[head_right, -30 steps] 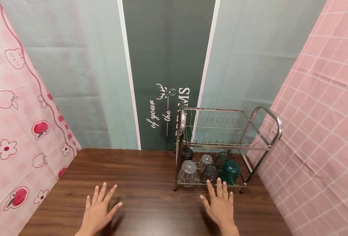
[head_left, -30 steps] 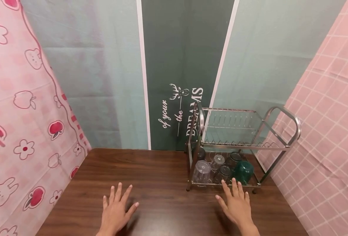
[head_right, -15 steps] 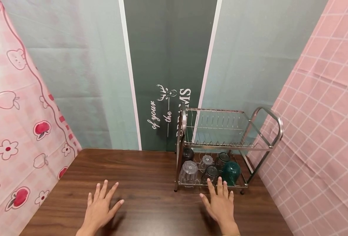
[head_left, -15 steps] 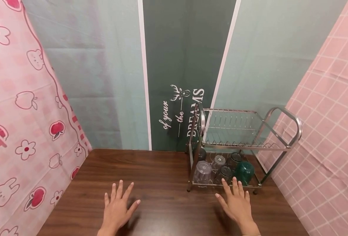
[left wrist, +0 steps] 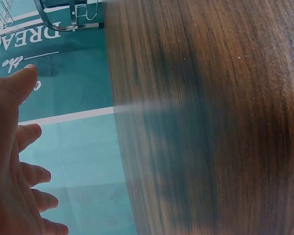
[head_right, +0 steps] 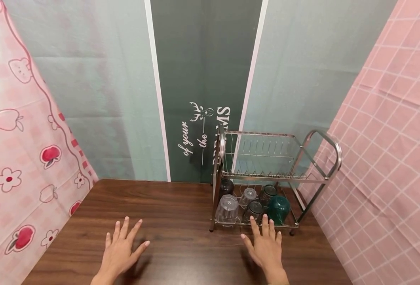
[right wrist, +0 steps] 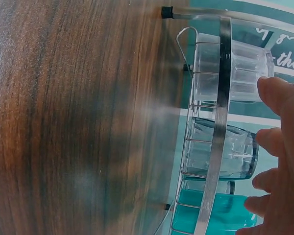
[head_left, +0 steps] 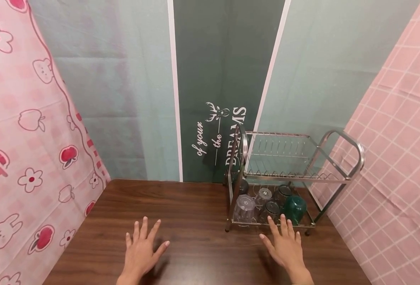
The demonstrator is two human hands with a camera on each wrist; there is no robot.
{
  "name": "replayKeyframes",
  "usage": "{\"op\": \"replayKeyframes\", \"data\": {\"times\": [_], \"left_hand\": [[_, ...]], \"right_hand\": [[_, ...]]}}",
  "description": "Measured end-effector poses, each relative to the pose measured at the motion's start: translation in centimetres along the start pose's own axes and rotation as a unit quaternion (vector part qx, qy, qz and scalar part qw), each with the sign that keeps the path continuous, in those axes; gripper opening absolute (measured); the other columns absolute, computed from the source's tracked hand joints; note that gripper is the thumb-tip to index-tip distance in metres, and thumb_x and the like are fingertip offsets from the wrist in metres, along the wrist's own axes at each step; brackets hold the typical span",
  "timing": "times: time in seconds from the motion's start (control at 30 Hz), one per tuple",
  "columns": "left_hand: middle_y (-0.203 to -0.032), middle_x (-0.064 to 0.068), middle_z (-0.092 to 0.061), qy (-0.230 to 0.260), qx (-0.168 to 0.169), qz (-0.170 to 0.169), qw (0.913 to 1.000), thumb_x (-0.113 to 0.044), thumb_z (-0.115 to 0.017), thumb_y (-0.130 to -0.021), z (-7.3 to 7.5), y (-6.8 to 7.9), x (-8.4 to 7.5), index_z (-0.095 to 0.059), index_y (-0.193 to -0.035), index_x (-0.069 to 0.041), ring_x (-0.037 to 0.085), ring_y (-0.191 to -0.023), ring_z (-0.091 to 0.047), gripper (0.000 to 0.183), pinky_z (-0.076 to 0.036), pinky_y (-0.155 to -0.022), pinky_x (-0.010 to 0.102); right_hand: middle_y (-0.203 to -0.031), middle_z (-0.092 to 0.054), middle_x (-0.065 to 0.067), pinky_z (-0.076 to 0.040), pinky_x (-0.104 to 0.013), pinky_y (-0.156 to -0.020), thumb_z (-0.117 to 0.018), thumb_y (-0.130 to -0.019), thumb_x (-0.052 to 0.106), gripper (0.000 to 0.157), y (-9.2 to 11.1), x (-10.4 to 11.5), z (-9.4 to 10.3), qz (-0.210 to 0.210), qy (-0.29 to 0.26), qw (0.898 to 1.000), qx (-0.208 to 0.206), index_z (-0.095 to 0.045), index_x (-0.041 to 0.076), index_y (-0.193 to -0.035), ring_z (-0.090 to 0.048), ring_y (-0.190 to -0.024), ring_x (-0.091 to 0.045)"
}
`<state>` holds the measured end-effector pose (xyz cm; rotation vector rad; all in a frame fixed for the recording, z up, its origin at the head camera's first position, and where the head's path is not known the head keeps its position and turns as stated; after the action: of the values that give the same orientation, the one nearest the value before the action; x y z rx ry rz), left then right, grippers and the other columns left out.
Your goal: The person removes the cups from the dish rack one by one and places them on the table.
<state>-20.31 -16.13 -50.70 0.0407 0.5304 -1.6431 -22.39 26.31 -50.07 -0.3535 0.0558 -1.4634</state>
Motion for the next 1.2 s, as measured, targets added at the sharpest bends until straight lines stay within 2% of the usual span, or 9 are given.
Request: {"op": "replayKeyframes", "data": {"times": [0.1, 0.23, 0.3, 0.37, 0.5, 0.63, 0.83, 0.97, 1.2], "left_hand": [[-0.141, 0.028, -0.032, 0.001, -0.019, -0.008, 0.9998, -0.053, -0.062, -0.082, 0.2, 0.0, -0.1, -0.049, -0.136, -0.014, 0.051, -0.127, -0.024, 0.068, -0.017, -0.092, 0.07], [-0.122, 0.026, -0.053, -0.015, -0.082, -0.043, 0.9955, -0.037, -0.071, -0.078, 0.8, -0.1, -0.5, -0.061, -0.119, -0.007, 0.044, -0.111, -0.048, 0.051, -0.035, -0.085, 0.063], [-0.11, 0.023, -0.06, -0.026, -0.106, -0.057, 0.9924, -0.03, -0.072, -0.076, 1.1, -0.1, -0.7, -0.065, -0.108, -0.005, 0.041, -0.099, -0.056, 0.041, -0.043, -0.076, 0.058], [-0.104, 0.022, -0.062, -0.029, -0.111, -0.06, 0.9916, -0.026, -0.073, -0.075, 1.1, -0.2, -0.8, -0.067, -0.101, -0.004, 0.039, -0.093, -0.059, 0.035, -0.046, -0.071, 0.054], [-0.105, 0.022, -0.061, -0.029, -0.086, -0.044, 0.9949, -0.025, -0.074, -0.075, 1.0, -0.1, -0.8, -0.068, -0.101, -0.005, 0.039, -0.093, -0.059, 0.033, -0.046, -0.071, 0.054], [-0.112, 0.025, -0.058, -0.017, -0.036, -0.026, 0.9989, -0.027, -0.073, -0.076, 0.7, 0.1, -0.8, -0.066, -0.106, -0.005, 0.041, -0.099, -0.056, 0.037, -0.044, -0.074, 0.056], [-0.118, 0.029, -0.053, 0.01, 0.044, -0.007, 0.999, -0.031, -0.074, -0.077, 0.1, 0.3, -1.2, -0.065, -0.111, -0.005, 0.045, -0.105, -0.052, 0.043, -0.041, -0.078, 0.061], [-0.116, 0.028, -0.055, 0.017, 0.06, 0.002, 0.998, -0.031, -0.074, -0.076, 0.0, 0.0, -1.7, -0.065, -0.11, -0.004, 0.045, -0.102, -0.053, 0.045, -0.041, -0.077, 0.061], [-0.11, 0.024, -0.058, 0.036, 0.07, 0.0, 0.9969, -0.032, -0.075, -0.075, -0.2, -0.6, -3.3, -0.065, -0.109, -0.002, 0.042, -0.097, -0.056, 0.046, -0.044, -0.073, 0.058]], "right_hand": [[-0.139, -0.029, -0.033, -0.028, -0.069, -0.087, -0.06, -0.087, 0.044, 0.062, 0.0, 0.3, 0.4, 0.033, -0.008, 0.999, -0.034, -0.046, 0.008, -0.135, -0.035, -0.12, -0.051], [-0.119, -0.052, -0.028, -0.043, -0.057, -0.072, -0.076, -0.076, 0.027, 0.054, 0.0, 1.1, 1.2, 0.098, -0.013, 0.99, -0.1, -0.059, 0.005, -0.122, -0.055, -0.102, -0.043], [-0.109, -0.059, -0.022, -0.044, -0.052, -0.065, -0.079, -0.072, 0.023, 0.049, 0.0, 1.3, 1.4, 0.116, -0.008, 0.986, -0.119, -0.062, 0.006, -0.115, -0.058, -0.095, -0.037], [-0.103, -0.061, -0.018, -0.044, -0.049, -0.062, -0.08, -0.071, 0.022, 0.047, 0.0, 1.4, 1.5, 0.121, -0.003, 0.985, -0.125, -0.064, 0.006, -0.112, -0.059, -0.093, -0.034], [-0.101, -0.061, -0.017, -0.044, -0.048, -0.06, -0.081, -0.068, 0.022, 0.049, 0.1, 1.4, 1.5, 0.119, 0.0, 0.986, -0.121, -0.064, 0.006, -0.111, -0.06, -0.09, -0.033], [-0.101, -0.06, -0.017, -0.044, -0.05, -0.06, -0.081, -0.068, 0.023, 0.052, 0.1, 1.6, 1.4, 0.108, -0.011, 0.989, -0.096, -0.063, 0.006, -0.114, -0.06, -0.088, -0.034], [-0.108, -0.057, -0.024, -0.045, -0.056, -0.064, -0.076, -0.075, 0.028, 0.053, -0.1, 2.0, 1.4, 0.055, -0.051, 0.997, 0.017, -0.059, 0.005, -0.12, -0.059, -0.088, -0.041], [-0.111, -0.056, -0.027, -0.044, -0.058, -0.067, -0.075, -0.076, 0.03, 0.053, -0.5, 2.4, 1.8, 0.036, -0.066, 0.995, 0.063, -0.059, 0.004, -0.12, -0.057, -0.092, -0.044], [-0.112, -0.057, -0.026, -0.043, -0.059, -0.076, -0.075, -0.076, 0.027, 0.049, -1.3, 2.8, 1.8, 0.027, -0.09, 0.992, 0.085, -0.061, 0.003, -0.116, -0.054, -0.102, -0.046]]}}
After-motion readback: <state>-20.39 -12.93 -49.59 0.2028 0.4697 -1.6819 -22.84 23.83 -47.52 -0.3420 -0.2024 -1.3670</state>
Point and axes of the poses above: each hand's wrist, its own y-axis away from the middle knuckle, its own z-axis out of the back of the hand, x = y × z, the point moved 6 cm from there along -y, towards the middle knuckle
